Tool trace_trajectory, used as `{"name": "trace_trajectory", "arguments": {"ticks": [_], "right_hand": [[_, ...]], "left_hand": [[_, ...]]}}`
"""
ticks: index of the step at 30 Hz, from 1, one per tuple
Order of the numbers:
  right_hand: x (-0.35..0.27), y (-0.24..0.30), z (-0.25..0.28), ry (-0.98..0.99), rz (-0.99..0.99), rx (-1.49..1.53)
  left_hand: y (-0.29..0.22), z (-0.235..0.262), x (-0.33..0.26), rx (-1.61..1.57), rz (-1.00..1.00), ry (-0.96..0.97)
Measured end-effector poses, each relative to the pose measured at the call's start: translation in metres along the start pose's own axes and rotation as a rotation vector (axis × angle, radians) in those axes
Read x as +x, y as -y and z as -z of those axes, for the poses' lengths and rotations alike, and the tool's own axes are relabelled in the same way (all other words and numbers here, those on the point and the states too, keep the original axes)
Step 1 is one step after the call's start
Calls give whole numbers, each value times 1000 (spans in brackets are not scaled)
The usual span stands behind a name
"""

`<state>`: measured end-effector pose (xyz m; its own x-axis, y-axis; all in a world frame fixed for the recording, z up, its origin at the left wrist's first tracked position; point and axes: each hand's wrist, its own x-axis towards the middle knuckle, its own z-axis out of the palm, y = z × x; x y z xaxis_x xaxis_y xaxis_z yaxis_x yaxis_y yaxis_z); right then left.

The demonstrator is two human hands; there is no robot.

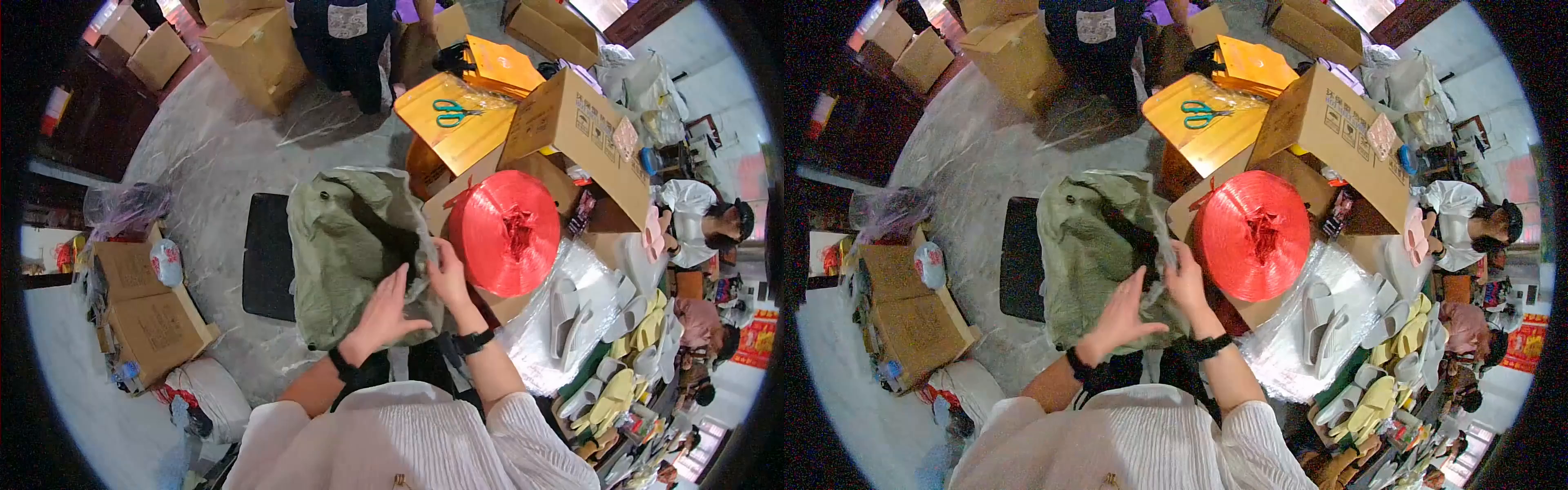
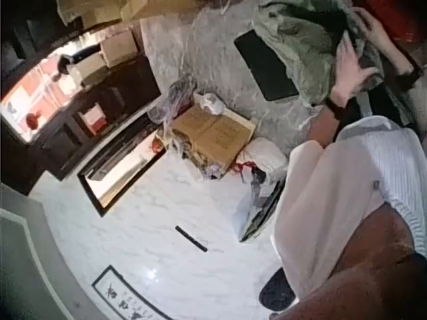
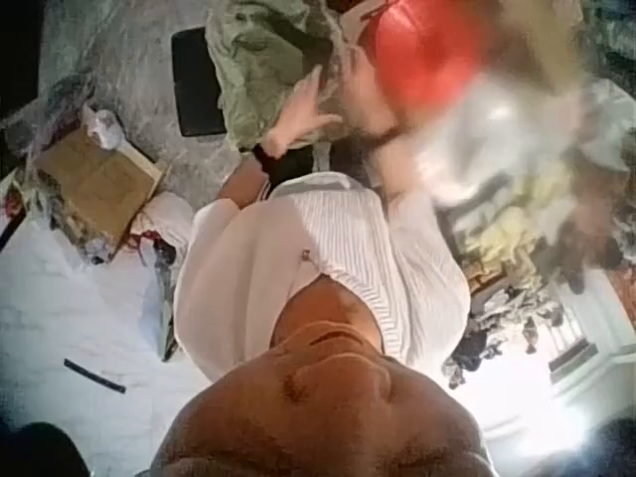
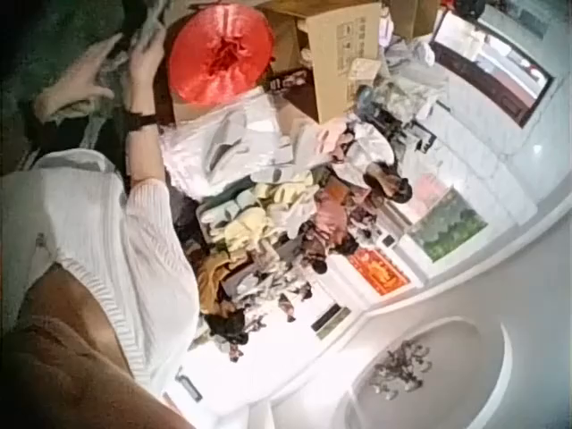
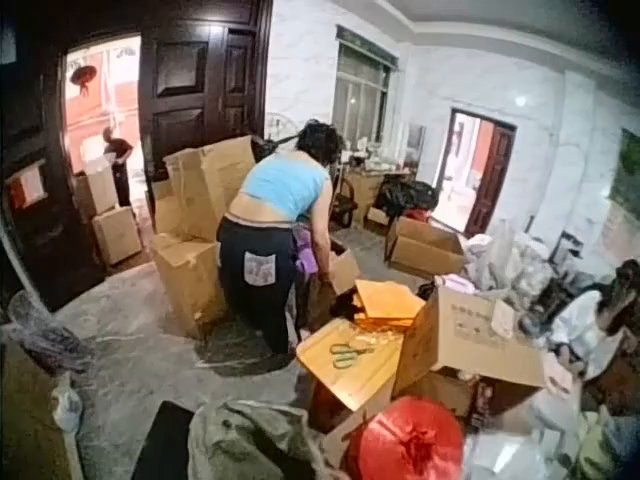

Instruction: Packing pairs of slippers into plastic bags and placing them into a collection sack.

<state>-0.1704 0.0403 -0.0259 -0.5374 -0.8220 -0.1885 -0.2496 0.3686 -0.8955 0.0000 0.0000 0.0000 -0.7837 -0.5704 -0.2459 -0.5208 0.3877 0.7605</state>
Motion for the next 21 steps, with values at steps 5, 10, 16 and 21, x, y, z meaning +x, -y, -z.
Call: {"name": "trace_trajectory", "arguments": {"ticks": [5, 10, 16, 21], "right_hand": [[21, -1, 30, 39, 92, -26], [23, 6, 96, -186, 424, -574], [39, -12, 115, -82, 164, -591], [43, -17, 118, -96, 226, -519]], "left_hand": [[7, -76, 50, -285, 207, -153], [8, -89, 88, -186, 28, -509], [-12, -111, 127, -14, 91, -401], [-8, -117, 132, 31, 90, -383]]}}
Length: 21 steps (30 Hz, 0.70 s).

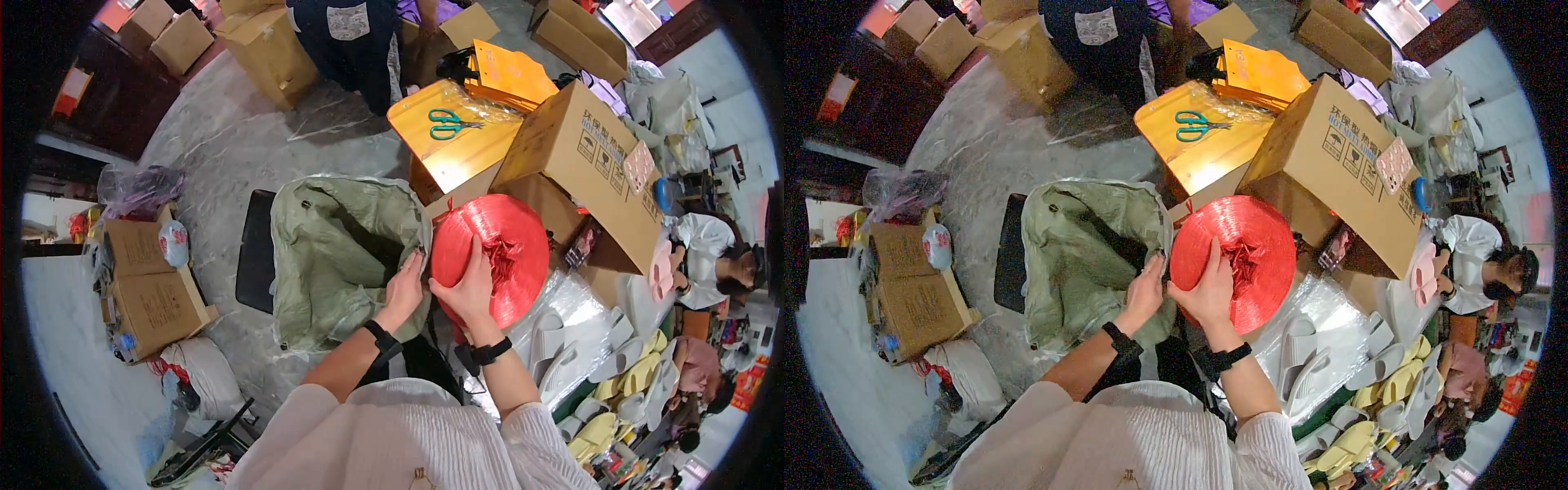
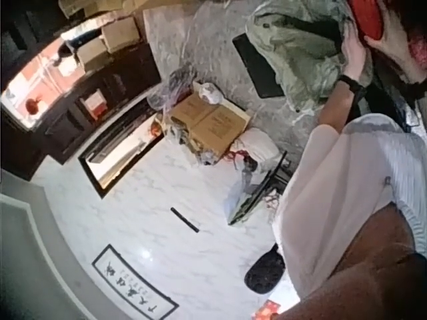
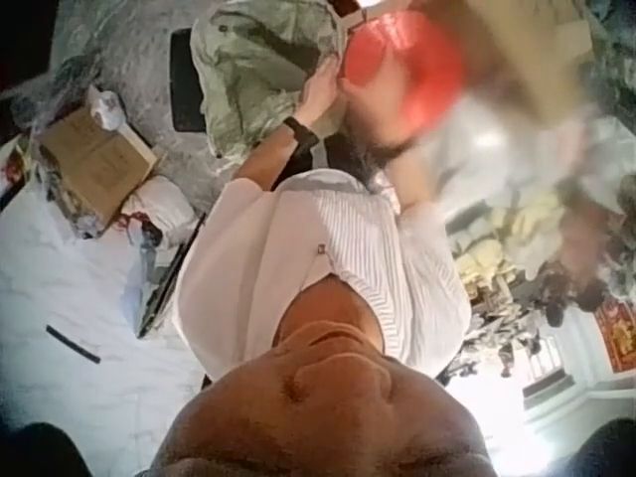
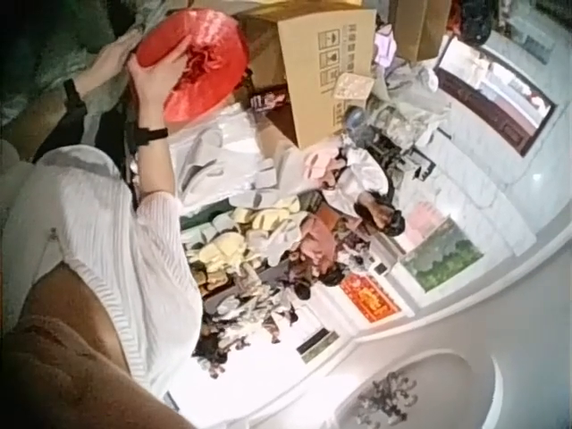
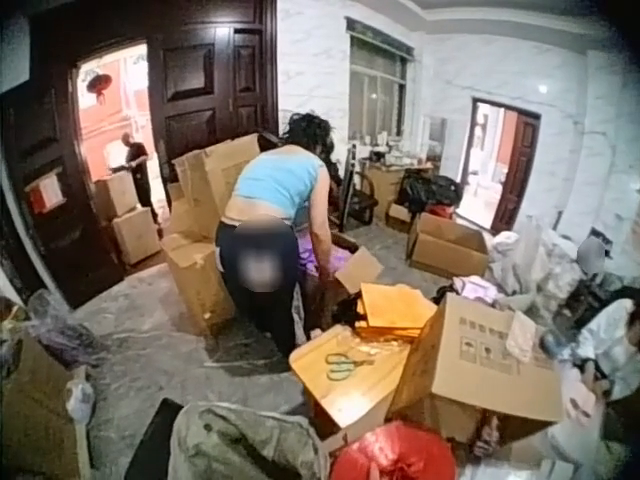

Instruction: Packing pairs of slippers into plastic bags and placing them into a collection sack.

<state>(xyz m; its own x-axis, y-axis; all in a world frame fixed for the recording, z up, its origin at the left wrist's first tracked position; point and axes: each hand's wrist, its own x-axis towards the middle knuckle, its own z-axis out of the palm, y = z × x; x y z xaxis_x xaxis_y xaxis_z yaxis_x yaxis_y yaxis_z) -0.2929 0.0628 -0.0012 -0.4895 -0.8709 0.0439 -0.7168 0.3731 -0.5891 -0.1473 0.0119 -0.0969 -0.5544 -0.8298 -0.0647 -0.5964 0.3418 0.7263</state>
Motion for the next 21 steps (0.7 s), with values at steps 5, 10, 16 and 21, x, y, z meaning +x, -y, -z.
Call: {"name": "trace_trajectory", "arguments": {"ticks": [5, 10, 16, 21], "right_hand": [[-6, 3, 17, -4, -52, 68], [-4, -10, 50, -12, -151, 256], [5, -6, 63, -78, -223, 417], [9, -4, 50, -21, -161, 265]], "left_hand": [[2, -1, 1, 83, -12, 70], [-2, -21, 0, 355, -107, 198], [-5, -99, -27, 8, -223, 251], [-22, -82, -48, -115, -329, 357]]}}
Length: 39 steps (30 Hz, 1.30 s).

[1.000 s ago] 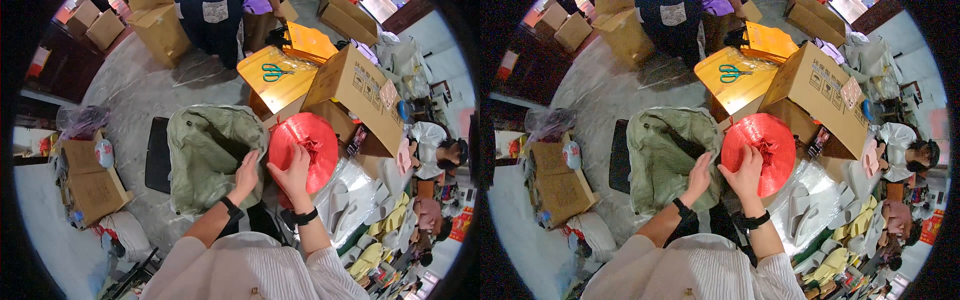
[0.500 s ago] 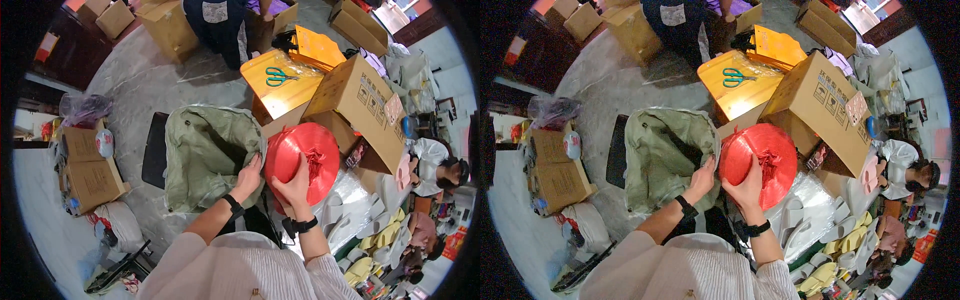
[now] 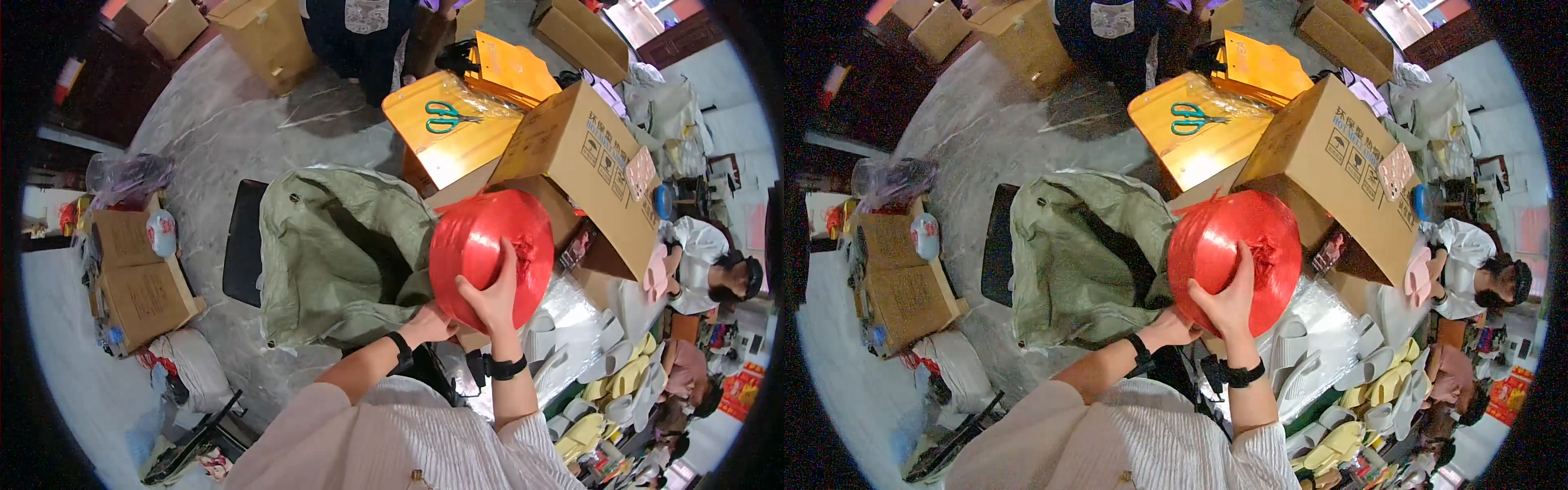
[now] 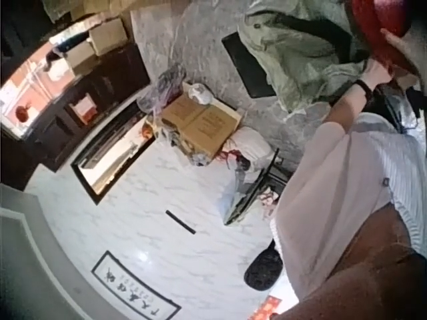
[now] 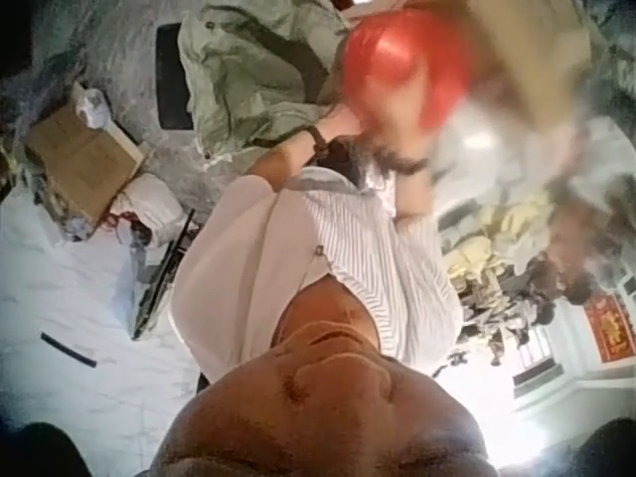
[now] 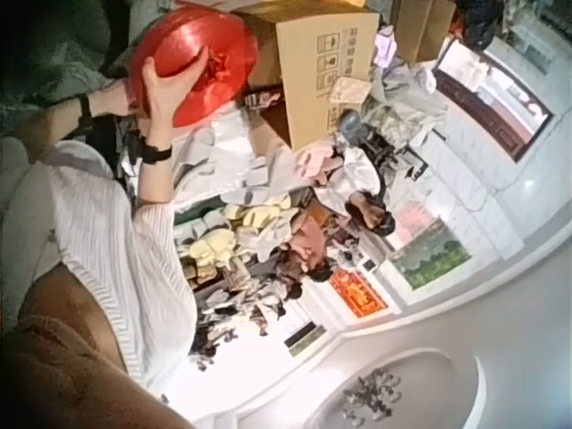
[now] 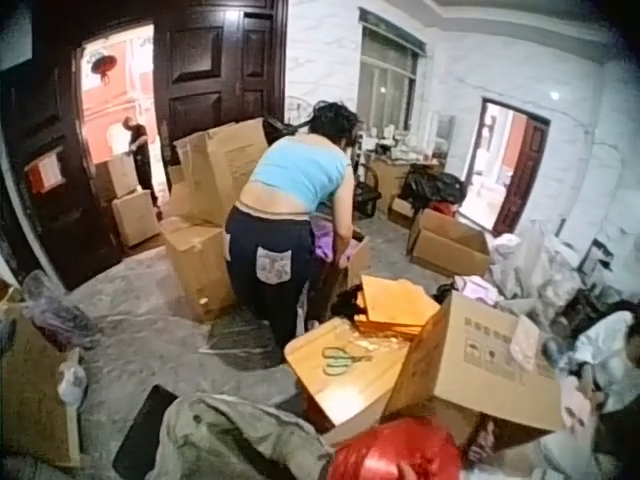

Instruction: Packing pairs of slippers into plastic bags and placing them into a collection sack.

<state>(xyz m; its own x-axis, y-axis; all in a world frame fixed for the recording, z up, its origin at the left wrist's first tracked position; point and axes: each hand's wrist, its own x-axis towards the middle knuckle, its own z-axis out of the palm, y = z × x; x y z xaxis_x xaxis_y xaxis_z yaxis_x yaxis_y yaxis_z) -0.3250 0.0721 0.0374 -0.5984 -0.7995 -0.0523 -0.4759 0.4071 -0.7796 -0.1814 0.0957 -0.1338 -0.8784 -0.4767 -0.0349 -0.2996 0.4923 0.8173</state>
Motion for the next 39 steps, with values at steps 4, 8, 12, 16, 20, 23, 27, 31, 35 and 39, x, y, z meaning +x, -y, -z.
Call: {"name": "trace_trajectory", "arguments": {"ticks": [4, 8, 12, 16, 20, 23, 27, 31, 35, 39], "right_hand": [[0, 5, -16, 1, 22, -94], [4, 10, -36, -27, 25, -142], [13, 13, -55, -85, -1, -163], [18, 12, -80, -150, 13, -268], [13, 14, -93, -176, 11, -331], [12, 2, -94, -217, 42, -364], [13, 2, -91, -220, 44, -380], [13, 10, -88, -167, -48, -304], [10, 10, -83, -175, -24, -230], [-4, 7, -63, -146, 11, -168]], "left_hand": [[-6, 23, -21, -24, -81, 213], [-6, 24, -44, -74, -112, 370], [-33, 1, -65, -303, -136, 299], [-35, -11, -71, -359, -106, 311], [-26, -3, -75, -249, -128, 389], [-24, 20, -73, -37, -46, 500], [-5, 64, -55, -137, -105, 22], [42, 125, -17, -54, 290, -385], [80, 143, 15, 128, 201, -329], [78, 143, 41, 367, 87, -113]]}}
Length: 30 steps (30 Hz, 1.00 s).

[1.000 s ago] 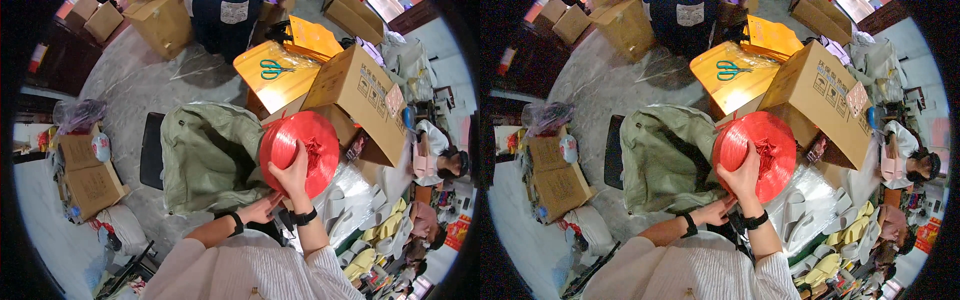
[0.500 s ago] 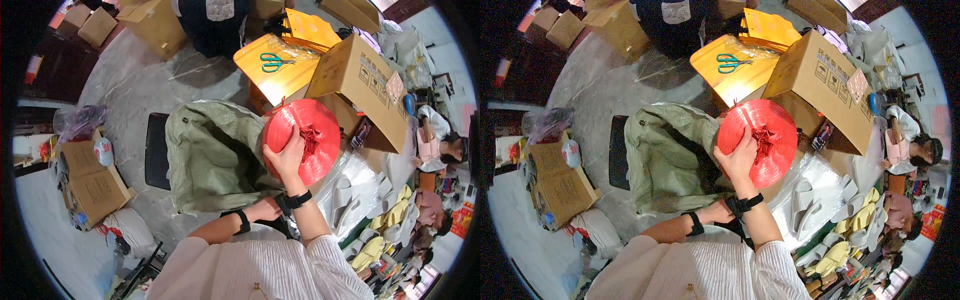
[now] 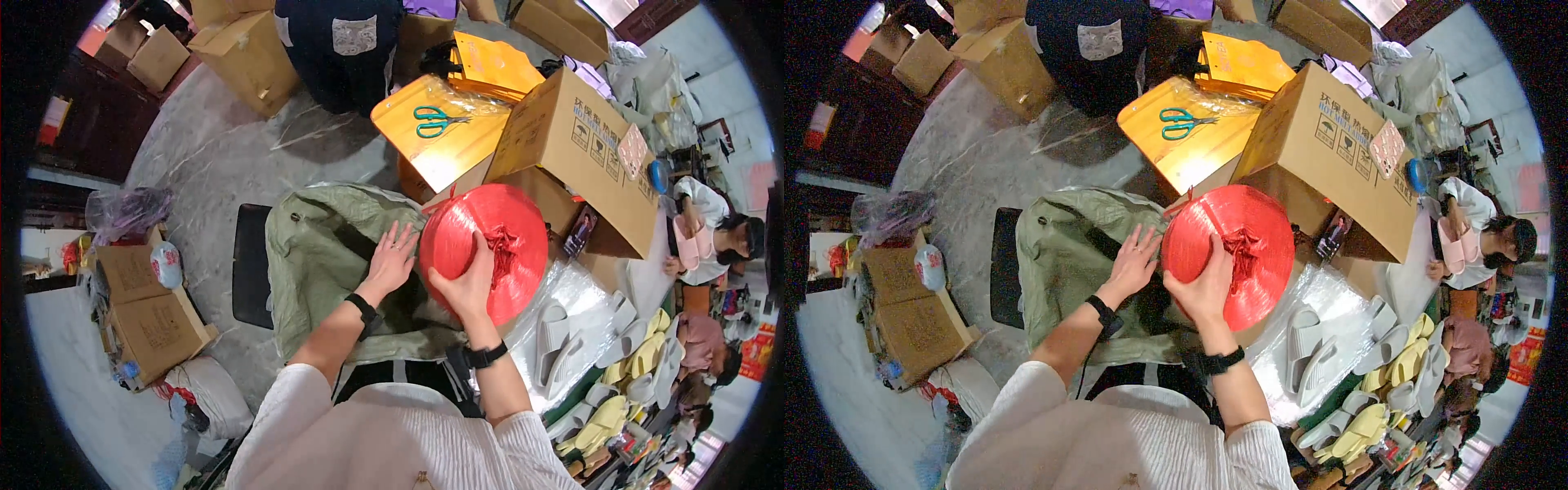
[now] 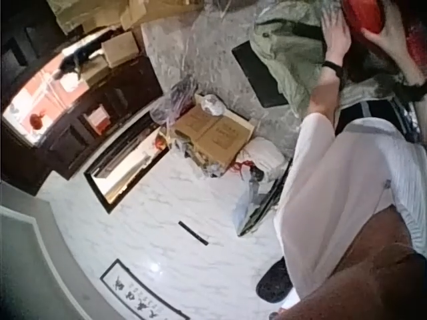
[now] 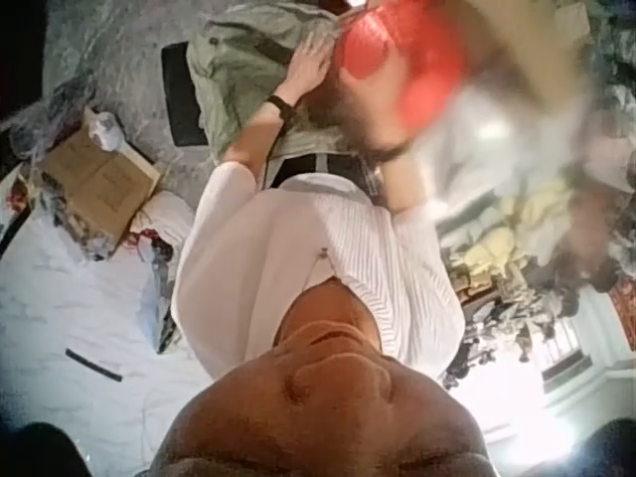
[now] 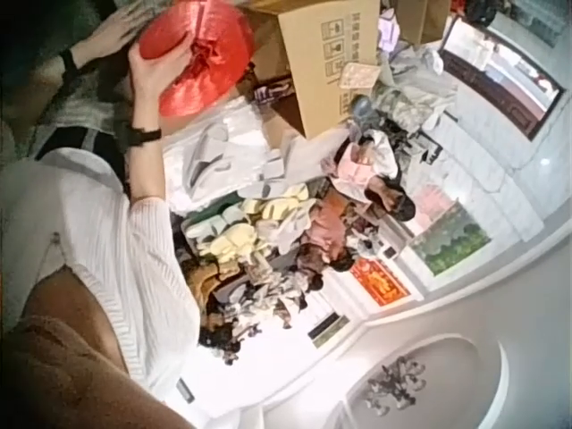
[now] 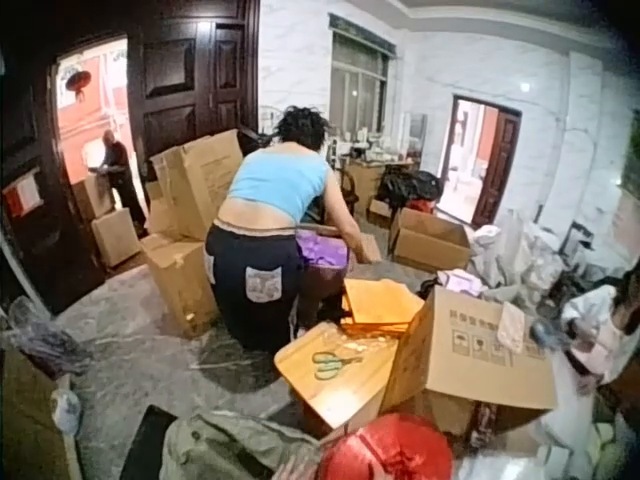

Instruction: Packing pairs of slippers into plastic bags and placing them into a collection sack.

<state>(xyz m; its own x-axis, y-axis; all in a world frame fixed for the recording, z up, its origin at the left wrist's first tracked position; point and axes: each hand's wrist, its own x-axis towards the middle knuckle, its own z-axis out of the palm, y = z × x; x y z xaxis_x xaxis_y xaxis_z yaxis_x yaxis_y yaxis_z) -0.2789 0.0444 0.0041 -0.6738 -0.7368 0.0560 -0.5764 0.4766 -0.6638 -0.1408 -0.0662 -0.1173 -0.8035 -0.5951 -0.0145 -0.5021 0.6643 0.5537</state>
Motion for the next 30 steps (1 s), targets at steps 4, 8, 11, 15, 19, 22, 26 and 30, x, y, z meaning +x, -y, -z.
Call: {"name": "trace_trajectory", "arguments": {"ticks": [4, 8, 11, 15, 19, 22, 26, 30], "right_hand": [[-2, 0, 21, 30, 77, 67], [0, -2, 17, 14, 100, 48], [-6, -3, -2, 51, 35, 0], [-14, -1, -12, 38, -62, -33], [-27, -14, 14, 41, 40, 0], [-55, -18, 61, -37, 145, 104], [-140, -46, 112, 4, -25, 50], [-280, -75, 130, 127, -366, -57]], "left_hand": [[5, -8, 33, 107, -86, 9], [13, -16, 55, -11, -130, 24], [25, -18, 51, -450, 111, -129], [23, 3, 13, -320, 142, -193], [-10, 31, -42, -362, 168, -75], [-21, 80, -77, -575, 237, 89], [-49, 211, -101, -993, 501, 437], [-93, 359, -131, -769, 648, 618]]}}
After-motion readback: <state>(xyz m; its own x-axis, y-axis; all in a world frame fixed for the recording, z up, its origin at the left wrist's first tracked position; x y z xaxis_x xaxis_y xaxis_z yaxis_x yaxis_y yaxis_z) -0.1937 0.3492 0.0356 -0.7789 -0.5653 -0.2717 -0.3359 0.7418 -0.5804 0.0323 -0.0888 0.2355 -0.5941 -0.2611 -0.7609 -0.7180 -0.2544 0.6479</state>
